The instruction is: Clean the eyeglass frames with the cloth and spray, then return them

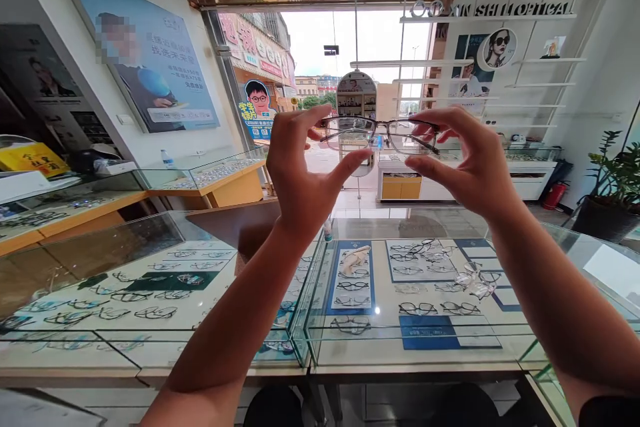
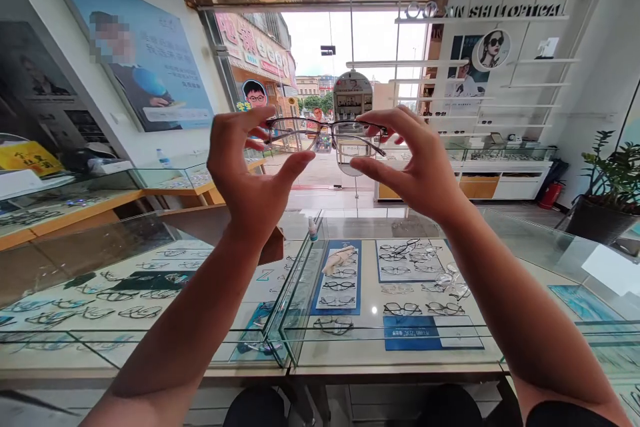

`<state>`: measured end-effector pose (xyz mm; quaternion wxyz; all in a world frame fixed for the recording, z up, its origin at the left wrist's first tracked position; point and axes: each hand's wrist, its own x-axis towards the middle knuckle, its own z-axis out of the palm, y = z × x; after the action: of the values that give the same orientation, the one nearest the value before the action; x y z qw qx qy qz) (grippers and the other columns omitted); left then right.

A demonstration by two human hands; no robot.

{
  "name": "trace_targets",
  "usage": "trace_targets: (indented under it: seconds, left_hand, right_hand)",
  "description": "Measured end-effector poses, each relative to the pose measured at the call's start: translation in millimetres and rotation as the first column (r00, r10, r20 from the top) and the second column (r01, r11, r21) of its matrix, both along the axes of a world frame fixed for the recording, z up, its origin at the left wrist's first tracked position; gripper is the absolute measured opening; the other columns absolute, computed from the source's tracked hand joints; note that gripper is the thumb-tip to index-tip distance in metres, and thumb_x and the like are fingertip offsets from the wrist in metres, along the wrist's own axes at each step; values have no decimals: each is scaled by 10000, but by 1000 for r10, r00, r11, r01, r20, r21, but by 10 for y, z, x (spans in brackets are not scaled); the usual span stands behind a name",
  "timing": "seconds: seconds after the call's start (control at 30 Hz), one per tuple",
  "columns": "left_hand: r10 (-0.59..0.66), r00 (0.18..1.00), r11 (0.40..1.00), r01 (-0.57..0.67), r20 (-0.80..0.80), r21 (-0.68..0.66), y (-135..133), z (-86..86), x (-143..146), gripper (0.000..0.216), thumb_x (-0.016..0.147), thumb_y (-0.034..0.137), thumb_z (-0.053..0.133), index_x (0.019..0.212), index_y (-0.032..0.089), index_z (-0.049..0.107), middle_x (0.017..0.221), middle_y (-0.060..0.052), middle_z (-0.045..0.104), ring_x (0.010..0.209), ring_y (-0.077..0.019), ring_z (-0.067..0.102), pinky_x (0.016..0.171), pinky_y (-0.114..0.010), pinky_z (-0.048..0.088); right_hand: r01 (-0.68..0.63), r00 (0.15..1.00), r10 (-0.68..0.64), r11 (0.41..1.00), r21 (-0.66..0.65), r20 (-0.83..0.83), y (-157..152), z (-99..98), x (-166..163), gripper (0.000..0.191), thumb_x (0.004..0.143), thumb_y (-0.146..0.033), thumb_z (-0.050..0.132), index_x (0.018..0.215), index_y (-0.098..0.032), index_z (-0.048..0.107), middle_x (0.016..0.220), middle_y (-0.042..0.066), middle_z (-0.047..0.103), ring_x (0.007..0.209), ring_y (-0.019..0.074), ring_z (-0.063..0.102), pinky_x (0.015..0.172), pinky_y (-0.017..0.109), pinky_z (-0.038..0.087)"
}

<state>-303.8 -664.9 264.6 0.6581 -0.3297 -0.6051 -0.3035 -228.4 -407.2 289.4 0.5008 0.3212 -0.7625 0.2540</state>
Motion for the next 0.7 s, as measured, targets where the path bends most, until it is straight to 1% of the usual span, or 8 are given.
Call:
trace_targets:
  seconds: [0.1, 0.2, 0.27, 0.33, 0.43, 0.53, 0.6, 0.7]
  left_hand:
    - [-98, 990, 994, 93, 102, 55, 64, -220, -111, 587, 923, 659, 842, 1352, 290, 686, 1207, -78, 719, 1081, -256, 698, 868, -399, 600]
    - [-231, 945, 970, 207, 230, 124, 113, -486, -244, 591, 861, 632, 914, 1288, 271, 723, 1177, -61, 736, 1054, -238, 696, 842, -367, 578]
    - [-307, 900, 949, 266, 310, 169, 133, -667, -335, 624, 831, 626, 941, 1294, 267, 726, 1193, -63, 746, 1057, -230, 701, 838, -351, 569]
    - [-366, 853, 928, 307, 373, 210, 147, -831, -417, 658, 818, 622, 955, 1320, 267, 719, 1222, -73, 751, 1075, -229, 709, 835, -340, 562]
    - [-430, 793, 900, 342, 431, 269, 173, -1019, -506, 678, 817, 615, 961, 1342, 269, 709, 1251, -83, 757, 1092, -226, 718, 830, -326, 557]
    - [-463, 761, 883, 352, 455, 310, 219, -1133, -549, 652, 834, 605, 953, 1336, 269, 706, 1255, -83, 759, 1098, -221, 724, 828, -319, 557]
    - [-468, 760, 880, 353, 451, 318, 257, -1176, -563, 627, 847, 593, 948, 1328, 273, 705, 1255, -81, 755, 1105, -219, 725, 829, -319, 559]
    - [-458, 783, 884, 350, 421, 311, 310, -1215, -581, 612, 852, 577, 952, 1331, 292, 698, 1257, -70, 743, 1108, -220, 722, 822, -328, 565]
  right_hand:
    - [-119, 986, 132, 985, -123, 107, -2, -272, -222, 495, 920, -589, 867, 1338, -353, 743, 1234, 44, 774, 1152, 282, 734, 992, 466, 613]
    - [-234, 943, 283, 938, -257, 174, -4, -605, -449, 511, 889, -578, 909, 1323, -360, 750, 1240, 38, 772, 1144, 261, 734, 989, 432, 623]
    - [-264, 915, 344, 906, -331, 210, -15, -810, -560, 512, 887, -567, 916, 1327, -365, 750, 1246, 36, 769, 1149, 258, 735, 996, 431, 628]
    - [-268, 898, 372, 886, -378, 234, -36, -970, -633, 515, 883, -567, 919, 1326, -366, 749, 1255, 36, 768, 1155, 260, 735, 1006, 436, 631]
    - [-254, 883, 387, 870, -422, 266, -73, -1121, -700, 517, 879, -573, 919, 1318, -360, 746, 1246, 36, 768, 1144, 254, 734, 1017, 434, 631]
    - [-230, 873, 390, 859, -457, 294, -96, -1210, -754, 523, 883, -589, 904, 1315, -343, 740, 1228, 38, 766, 1145, 251, 731, 1025, 428, 632]
    - [-220, 865, 394, 854, -471, 310, -91, -1260, -794, 517, 890, -591, 893, 1312, -335, 737, 1226, 41, 761, 1154, 251, 728, 1030, 425, 634]
    - [-221, 849, 412, 845, -486, 330, -57, -1344, -858, 491, 913, -579, 869, 1319, -338, 734, 1238, 45, 746, 1154, 249, 724, 1030, 424, 637]
